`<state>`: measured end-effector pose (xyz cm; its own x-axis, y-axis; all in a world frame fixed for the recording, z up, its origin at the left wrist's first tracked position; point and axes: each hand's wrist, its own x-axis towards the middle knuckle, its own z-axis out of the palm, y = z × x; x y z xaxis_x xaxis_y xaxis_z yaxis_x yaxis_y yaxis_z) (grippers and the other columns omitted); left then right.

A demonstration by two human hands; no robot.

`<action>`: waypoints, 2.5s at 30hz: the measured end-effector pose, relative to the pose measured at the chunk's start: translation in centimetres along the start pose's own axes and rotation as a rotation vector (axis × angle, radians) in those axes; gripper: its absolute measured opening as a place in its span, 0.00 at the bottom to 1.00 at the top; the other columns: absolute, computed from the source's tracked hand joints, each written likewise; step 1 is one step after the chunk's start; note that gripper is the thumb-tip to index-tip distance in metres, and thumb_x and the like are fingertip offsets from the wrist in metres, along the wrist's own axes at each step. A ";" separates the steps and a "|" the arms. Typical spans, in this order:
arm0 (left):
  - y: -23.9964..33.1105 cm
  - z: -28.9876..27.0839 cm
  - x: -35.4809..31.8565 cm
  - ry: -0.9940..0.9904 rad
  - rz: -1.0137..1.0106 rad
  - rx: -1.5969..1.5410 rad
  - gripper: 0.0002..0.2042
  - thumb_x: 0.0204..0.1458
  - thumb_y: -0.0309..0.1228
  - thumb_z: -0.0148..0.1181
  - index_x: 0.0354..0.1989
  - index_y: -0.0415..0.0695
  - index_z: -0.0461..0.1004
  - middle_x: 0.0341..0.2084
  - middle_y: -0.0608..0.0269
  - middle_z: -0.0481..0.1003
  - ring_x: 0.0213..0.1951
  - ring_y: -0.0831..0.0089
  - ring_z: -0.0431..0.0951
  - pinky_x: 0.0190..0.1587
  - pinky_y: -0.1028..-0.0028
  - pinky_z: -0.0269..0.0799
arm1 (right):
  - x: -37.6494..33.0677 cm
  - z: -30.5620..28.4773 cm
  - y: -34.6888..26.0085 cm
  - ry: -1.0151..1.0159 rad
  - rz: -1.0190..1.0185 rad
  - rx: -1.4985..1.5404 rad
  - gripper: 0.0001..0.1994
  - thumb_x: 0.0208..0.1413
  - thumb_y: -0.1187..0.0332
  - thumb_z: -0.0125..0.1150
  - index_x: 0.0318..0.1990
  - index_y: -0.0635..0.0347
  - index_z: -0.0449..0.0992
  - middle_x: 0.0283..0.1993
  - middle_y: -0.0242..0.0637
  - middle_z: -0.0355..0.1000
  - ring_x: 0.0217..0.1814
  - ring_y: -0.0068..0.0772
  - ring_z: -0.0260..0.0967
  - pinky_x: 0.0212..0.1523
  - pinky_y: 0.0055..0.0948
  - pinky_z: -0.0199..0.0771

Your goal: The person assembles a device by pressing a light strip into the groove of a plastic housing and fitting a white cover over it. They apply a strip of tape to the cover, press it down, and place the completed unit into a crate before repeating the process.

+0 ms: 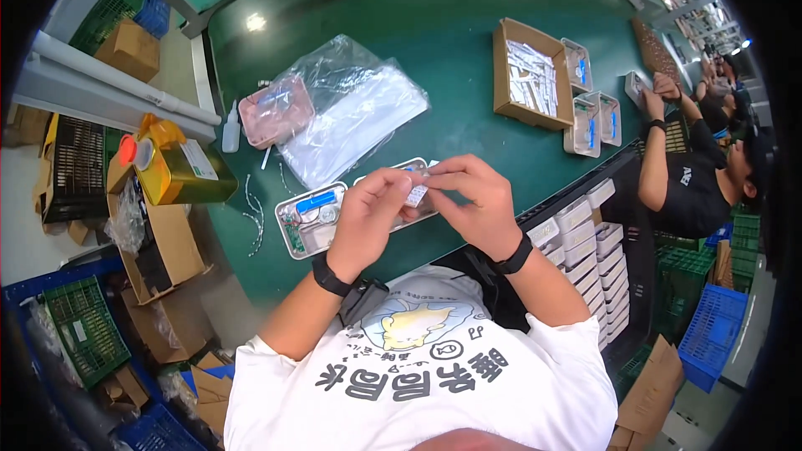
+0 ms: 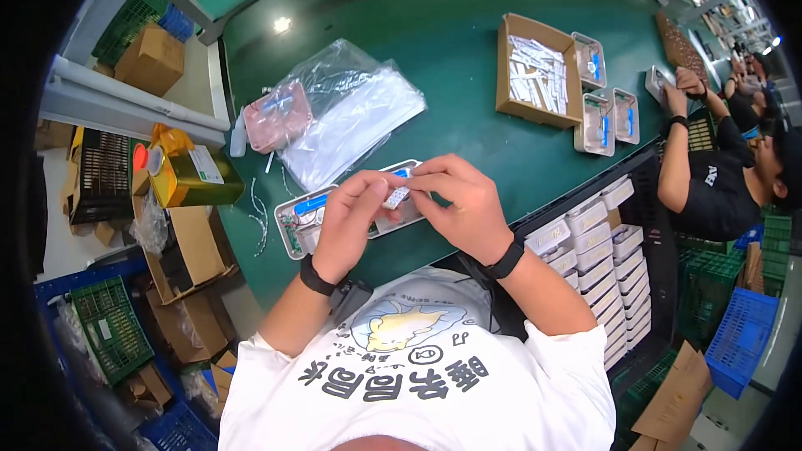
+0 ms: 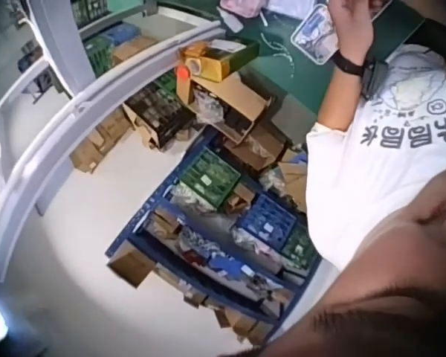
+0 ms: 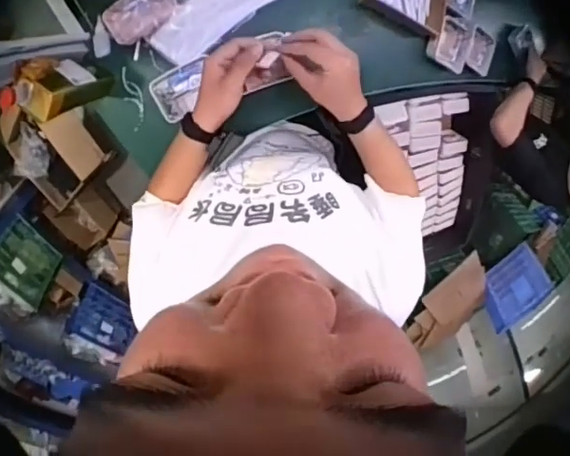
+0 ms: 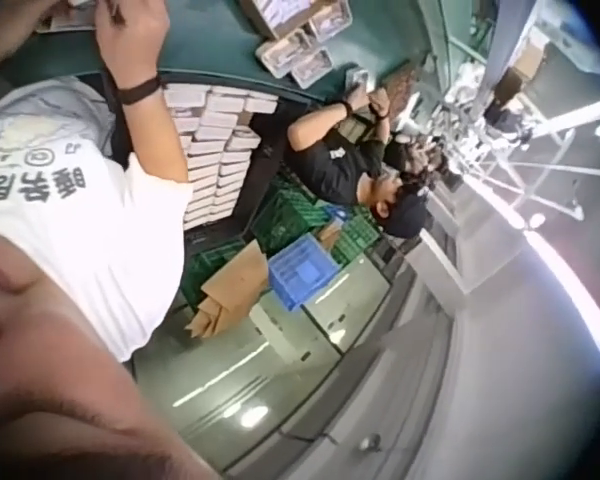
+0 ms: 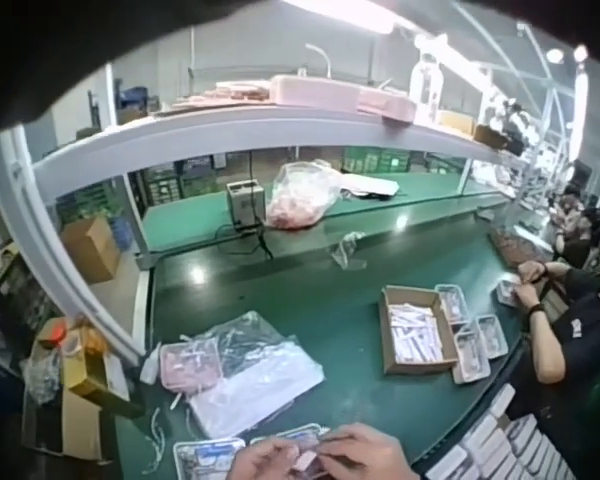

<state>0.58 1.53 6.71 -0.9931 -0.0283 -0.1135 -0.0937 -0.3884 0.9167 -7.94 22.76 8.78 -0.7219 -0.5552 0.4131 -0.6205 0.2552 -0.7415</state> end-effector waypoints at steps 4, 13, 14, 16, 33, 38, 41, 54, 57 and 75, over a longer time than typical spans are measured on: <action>-1.0 -1.0 -1.0 0.007 -0.089 -0.110 0.13 0.73 0.22 0.69 0.63 0.36 0.81 0.49 0.62 0.86 0.48 0.78 0.86 0.52 0.73 0.86 | -0.2 0.9 -1.5 0.112 0.112 0.030 0.19 0.55 0.82 0.80 0.54 0.58 0.90 0.51 0.41 0.87 0.52 0.43 0.86 0.53 0.38 0.88; 0.7 -2.0 -2.3 0.025 -0.192 -0.205 0.11 0.69 0.20 0.72 0.57 0.36 0.84 0.50 0.58 0.87 0.45 0.78 0.86 0.50 0.75 0.85 | -0.7 1.0 -0.3 -0.115 -0.185 -0.042 0.16 0.57 0.80 0.78 0.52 0.58 0.89 0.47 0.40 0.87 0.51 0.42 0.83 0.53 0.39 0.83; 0.8 -2.0 -2.4 -0.006 -0.213 -0.248 0.09 0.68 0.19 0.72 0.55 0.37 0.86 0.50 0.59 0.87 0.45 0.79 0.85 0.49 0.77 0.84 | -0.9 1.2 -0.2 -0.120 -0.184 -0.036 0.16 0.57 0.80 0.78 0.52 0.58 0.89 0.47 0.40 0.87 0.51 0.42 0.83 0.53 0.39 0.83; 0.4 -1.8 -2.6 0.004 -0.097 -0.100 0.09 0.68 0.19 0.73 0.55 0.38 0.86 0.51 0.58 0.86 0.45 0.79 0.85 0.49 0.77 0.83 | -1.5 1.5 -0.2 -0.146 0.009 0.189 0.14 0.58 0.81 0.77 0.51 0.59 0.88 0.47 0.40 0.87 0.49 0.42 0.82 0.51 0.38 0.81; 7.1 -6.1 -4.6 0.293 -0.202 1.090 0.29 0.57 0.39 0.85 0.61 0.42 0.77 0.47 0.53 0.85 0.42 0.67 0.87 0.48 0.69 0.82 | -1.8 2.5 1.6 -0.410 -0.015 -0.304 0.39 0.55 0.66 0.86 0.76 0.52 0.79 0.85 0.57 0.62 0.82 0.63 0.65 0.77 0.53 0.75; 5.6 -6.9 -6.8 0.202 0.061 1.644 0.40 0.48 0.48 0.91 0.64 0.41 0.78 0.42 0.50 0.84 0.43 0.63 0.88 0.49 0.66 0.83 | -0.9 1.5 1.6 -0.326 0.036 -0.236 0.33 0.66 0.57 0.80 0.76 0.54 0.78 0.76 0.55 0.74 0.73 0.55 0.77 0.65 0.45 0.84; 4.7 -7.7 -6.9 0.172 0.071 1.717 0.48 0.41 0.53 0.93 0.68 0.40 0.77 0.43 0.50 0.85 0.44 0.61 0.89 0.49 0.61 0.85 | -0.3 0.3 2.1 -0.480 0.918 0.391 0.28 0.77 0.49 0.69 0.73 0.60 0.79 0.61 0.46 0.84 0.60 0.37 0.85 0.48 0.35 0.86; -2.6 -10.9 -9.1 0.221 -0.410 -0.058 0.37 0.80 0.66 0.42 0.71 0.44 0.79 0.45 0.67 0.87 0.33 0.81 0.81 0.32 0.76 0.71 | -2.1 0.8 3.9 -0.226 0.624 0.140 0.24 0.77 0.55 0.73 0.66 0.65 0.80 0.46 0.33 0.81 0.46 0.23 0.79 0.45 0.27 0.81; -1.7 -10.3 -10.0 0.395 -0.466 -0.033 0.38 0.80 0.68 0.40 0.66 0.45 0.83 0.43 0.70 0.87 0.29 0.86 0.76 0.28 0.83 0.59 | -0.8 -1.4 3.1 -0.389 0.713 0.135 0.23 0.71 0.63 0.79 0.67 0.63 0.81 0.50 0.38 0.82 0.50 0.32 0.81 0.52 0.31 0.82; -0.1 -11.4 -15.9 0.665 -0.291 0.738 0.23 0.78 0.49 0.63 0.42 0.36 0.80 0.34 0.59 0.80 0.32 0.75 0.74 0.36 0.67 0.73 | 2.7 3.1 -2.9 -0.692 0.061 -0.436 0.47 0.53 0.60 0.84 0.81 0.55 0.71 0.72 0.54 0.73 0.73 0.60 0.70 0.73 0.52 0.76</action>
<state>17.19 -8.42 4.04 -0.7067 -0.6141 -0.3513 -0.5661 0.1929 0.8015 -7.18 18.05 10.44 -0.4945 -0.8568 -0.1465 -0.7527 0.5064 -0.4207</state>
